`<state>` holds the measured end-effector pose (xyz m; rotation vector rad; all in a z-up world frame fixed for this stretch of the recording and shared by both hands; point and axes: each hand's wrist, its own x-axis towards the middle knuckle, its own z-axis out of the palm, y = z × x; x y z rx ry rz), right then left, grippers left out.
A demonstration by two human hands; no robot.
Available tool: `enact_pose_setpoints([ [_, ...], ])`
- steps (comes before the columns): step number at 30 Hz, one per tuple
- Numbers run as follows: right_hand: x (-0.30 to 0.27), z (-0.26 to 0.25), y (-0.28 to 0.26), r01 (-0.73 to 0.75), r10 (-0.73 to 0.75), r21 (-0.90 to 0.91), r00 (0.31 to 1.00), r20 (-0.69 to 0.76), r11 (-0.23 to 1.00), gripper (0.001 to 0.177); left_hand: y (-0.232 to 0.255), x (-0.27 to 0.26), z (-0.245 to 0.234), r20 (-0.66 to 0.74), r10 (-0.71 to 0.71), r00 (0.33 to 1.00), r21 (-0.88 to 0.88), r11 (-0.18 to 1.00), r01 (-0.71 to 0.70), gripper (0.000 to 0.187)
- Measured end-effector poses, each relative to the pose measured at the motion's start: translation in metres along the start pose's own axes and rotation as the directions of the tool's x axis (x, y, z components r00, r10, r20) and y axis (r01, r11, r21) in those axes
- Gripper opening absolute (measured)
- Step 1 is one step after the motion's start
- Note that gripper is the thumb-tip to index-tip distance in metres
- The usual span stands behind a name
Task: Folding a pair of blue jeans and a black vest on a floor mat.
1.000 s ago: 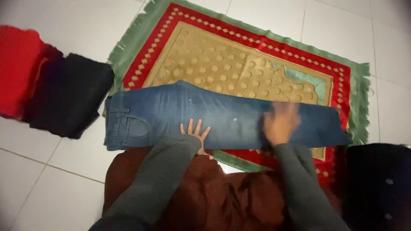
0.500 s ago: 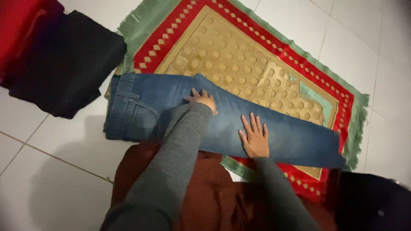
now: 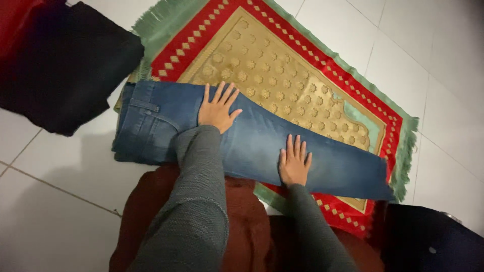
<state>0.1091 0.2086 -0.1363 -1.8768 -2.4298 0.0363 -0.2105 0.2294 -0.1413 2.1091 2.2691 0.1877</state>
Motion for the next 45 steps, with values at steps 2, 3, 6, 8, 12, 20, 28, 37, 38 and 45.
enact_pose_setpoints([
  [2,0.000,-0.002,-0.002,-0.011,0.011,0.031,1.000,-0.002,0.999,0.061,-0.001,0.001,0.000,-0.035,-0.001,0.999,0.049,0.999,0.002,0.069],
  [3,0.001,-0.003,-0.003,-0.016,0.016,0.025,1.000,0.002,1.000,0.062,-0.001,0.001,-0.001,-0.040,-0.005,0.999,0.042,0.999,0.007,0.068],
  [6,0.001,-0.007,-0.007,-0.038,0.037,0.042,0.999,0.020,0.998,0.064,-0.001,-0.001,-0.009,-0.020,-0.008,1.000,0.040,0.999,0.009,0.067],
  [8,0.000,-0.006,-0.006,-0.060,0.058,0.065,0.998,0.034,0.996,0.064,0.000,-0.002,-0.010,0.005,-0.002,1.000,0.044,0.999,0.002,0.067],
  [12,0.007,0.005,0.018,-0.042,0.041,0.117,0.999,0.013,0.992,0.067,0.000,0.002,0.017,-0.082,0.003,0.997,0.055,0.998,0.001,0.069],
  [20,0.010,0.013,0.282,-0.177,0.181,0.042,0.977,-0.114,0.983,0.075,0.066,-0.016,-0.007,-0.065,-0.117,0.991,0.027,0.993,0.119,0.079],
  [28,-0.012,0.042,0.400,-0.210,0.602,0.785,0.537,0.591,-0.583,0.069,0.135,-0.059,0.034,0.197,0.295,0.935,-0.036,0.955,-0.294,0.085],
  [37,0.012,0.043,0.335,0.073,0.844,0.997,0.532,-0.072,0.038,0.037,0.143,-0.065,0.000,0.402,0.327,0.855,-0.076,0.943,-0.324,0.094],
  [38,0.006,0.025,0.303,0.075,0.851,0.997,0.520,-0.069,0.034,0.037,0.143,-0.063,-0.006,0.405,0.336,0.850,-0.072,0.939,-0.337,0.094],
  [45,-0.061,-0.107,0.068,0.196,0.098,0.513,0.865,-0.491,0.836,0.063,0.132,-0.054,-0.050,0.321,0.542,0.777,-0.861,-0.174,0.478,0.097],
])
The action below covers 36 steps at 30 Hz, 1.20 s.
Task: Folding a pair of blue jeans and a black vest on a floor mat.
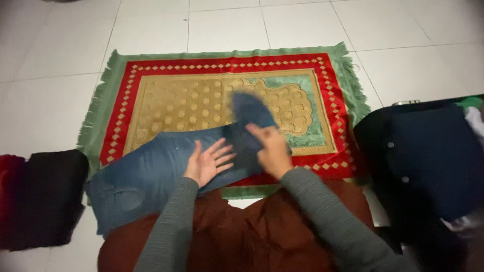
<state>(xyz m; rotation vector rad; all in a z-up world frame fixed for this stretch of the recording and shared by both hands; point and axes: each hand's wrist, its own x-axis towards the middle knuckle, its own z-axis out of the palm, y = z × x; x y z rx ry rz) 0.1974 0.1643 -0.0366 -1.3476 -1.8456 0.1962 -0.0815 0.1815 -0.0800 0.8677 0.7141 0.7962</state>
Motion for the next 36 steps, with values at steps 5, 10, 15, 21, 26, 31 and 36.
enact_pose_setpoints([
  [5,-0.039,0.025,-0.087,0.167,-0.168,0.046,0.858,0.485,0.985,0.083,-0.005,-0.017,-0.031,-0.042,0.103,0.994,-0.472,0.875,-0.111,0.094],
  [10,-0.050,0.034,-0.079,0.229,-0.149,-0.054,0.778,0.611,0.972,0.073,-0.043,-0.002,-0.066,-0.667,-0.065,0.743,0.216,0.937,0.276,0.065],
  [15,-0.055,0.035,-0.048,0.141,-0.086,-0.056,0.828,0.554,0.988,0.070,-0.072,0.029,-0.090,-0.665,0.025,0.746,0.111,0.992,0.066,0.067],
  [21,-0.041,0.022,-0.067,0.085,0.000,-0.131,0.839,0.544,0.988,0.094,0.029,-0.004,-0.129,-0.718,0.131,0.683,0.217,0.975,0.040,0.081],
  [26,-0.039,0.043,-0.064,0.210,-0.201,0.035,0.861,0.466,0.977,0.100,0.080,-0.130,-0.201,-0.629,0.125,0.768,0.243,0.969,0.040,0.069],
  [31,-0.048,0.070,-0.045,0.288,-0.014,-0.264,0.699,0.715,0.921,0.078,-0.042,-0.213,-0.328,-0.802,0.270,0.533,0.565,0.633,0.529,0.065],
  [36,-0.050,0.071,-0.047,0.200,0.106,-0.282,0.610,0.786,0.938,0.071,-0.040,-0.226,-0.284,-0.775,0.444,0.449,0.611,0.708,0.355,0.057],
])
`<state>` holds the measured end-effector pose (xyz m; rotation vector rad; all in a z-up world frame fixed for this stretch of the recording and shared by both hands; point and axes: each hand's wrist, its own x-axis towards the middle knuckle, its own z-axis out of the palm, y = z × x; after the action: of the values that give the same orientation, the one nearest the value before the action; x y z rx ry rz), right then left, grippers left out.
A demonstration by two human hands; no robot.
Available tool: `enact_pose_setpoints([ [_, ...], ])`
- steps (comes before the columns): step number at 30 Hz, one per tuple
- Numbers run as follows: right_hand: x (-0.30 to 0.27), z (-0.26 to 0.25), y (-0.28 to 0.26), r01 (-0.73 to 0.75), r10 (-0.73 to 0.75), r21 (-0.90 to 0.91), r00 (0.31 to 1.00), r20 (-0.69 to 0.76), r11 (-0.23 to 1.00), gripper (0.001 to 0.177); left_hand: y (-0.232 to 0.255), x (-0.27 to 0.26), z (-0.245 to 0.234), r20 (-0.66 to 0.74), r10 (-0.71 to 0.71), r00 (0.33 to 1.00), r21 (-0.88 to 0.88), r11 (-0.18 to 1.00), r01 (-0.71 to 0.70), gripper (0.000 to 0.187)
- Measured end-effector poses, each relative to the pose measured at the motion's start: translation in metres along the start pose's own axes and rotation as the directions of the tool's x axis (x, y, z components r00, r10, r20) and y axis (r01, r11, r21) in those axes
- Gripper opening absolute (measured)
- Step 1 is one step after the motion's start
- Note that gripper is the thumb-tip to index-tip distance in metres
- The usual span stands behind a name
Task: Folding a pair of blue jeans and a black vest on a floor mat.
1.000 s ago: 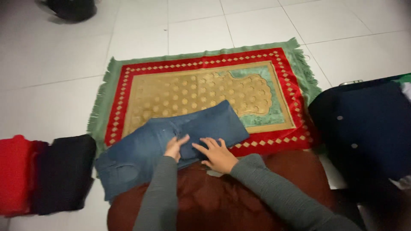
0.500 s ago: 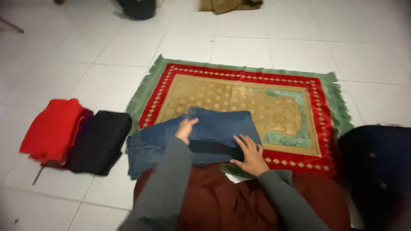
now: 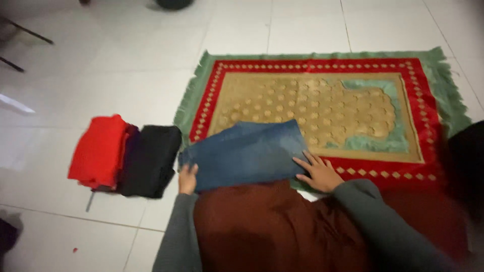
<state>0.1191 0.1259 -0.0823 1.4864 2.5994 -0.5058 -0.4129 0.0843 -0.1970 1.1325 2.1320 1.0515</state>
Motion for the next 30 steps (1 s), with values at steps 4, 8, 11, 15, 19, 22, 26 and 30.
enact_pose_setpoints([
  [4,0.002,0.001,0.000,-0.005,0.007,0.082,0.999,-0.034,0.997,0.063,0.072,-0.037,-0.035,-0.144,0.022,0.989,0.016,1.000,-0.020,0.047],
  [8,0.011,0.013,0.009,0.007,0.009,0.180,0.996,-0.093,0.984,0.054,-0.009,-0.018,-0.028,-0.153,-0.065,0.986,0.143,0.986,0.087,0.047],
  [11,0.024,0.021,0.019,0.197,-0.056,0.390,0.937,-0.344,0.899,0.052,-0.019,-0.023,-0.029,-0.140,-0.066,0.988,0.188,0.978,0.092,0.054],
  [15,0.069,0.054,0.055,0.028,0.298,0.894,0.938,-0.178,0.446,0.050,0.033,-0.056,-0.049,-0.163,-0.162,0.973,0.217,0.956,0.196,0.056],
  [19,0.112,0.098,0.116,-0.282,0.082,0.951,0.953,0.293,-0.128,0.044,0.028,-0.055,-0.044,-0.177,-0.237,0.955,0.227,0.935,0.273,0.084],
  [22,0.091,0.007,0.036,-0.416,0.273,0.909,0.873,0.403,-0.013,0.052,0.058,-0.049,-0.056,0.052,-0.507,0.861,0.236,0.844,0.483,0.086],
  [26,0.097,0.009,0.026,-0.347,0.299,0.934,0.902,0.310,0.081,0.056,0.058,-0.042,-0.058,0.160,-0.555,0.816,-0.020,0.825,0.565,0.078],
  [30,0.098,0.031,0.038,-0.386,0.151,0.922,0.913,0.378,0.027,0.054,0.052,-0.039,-0.055,0.177,-0.551,0.815,0.223,0.829,0.513,0.085],
])
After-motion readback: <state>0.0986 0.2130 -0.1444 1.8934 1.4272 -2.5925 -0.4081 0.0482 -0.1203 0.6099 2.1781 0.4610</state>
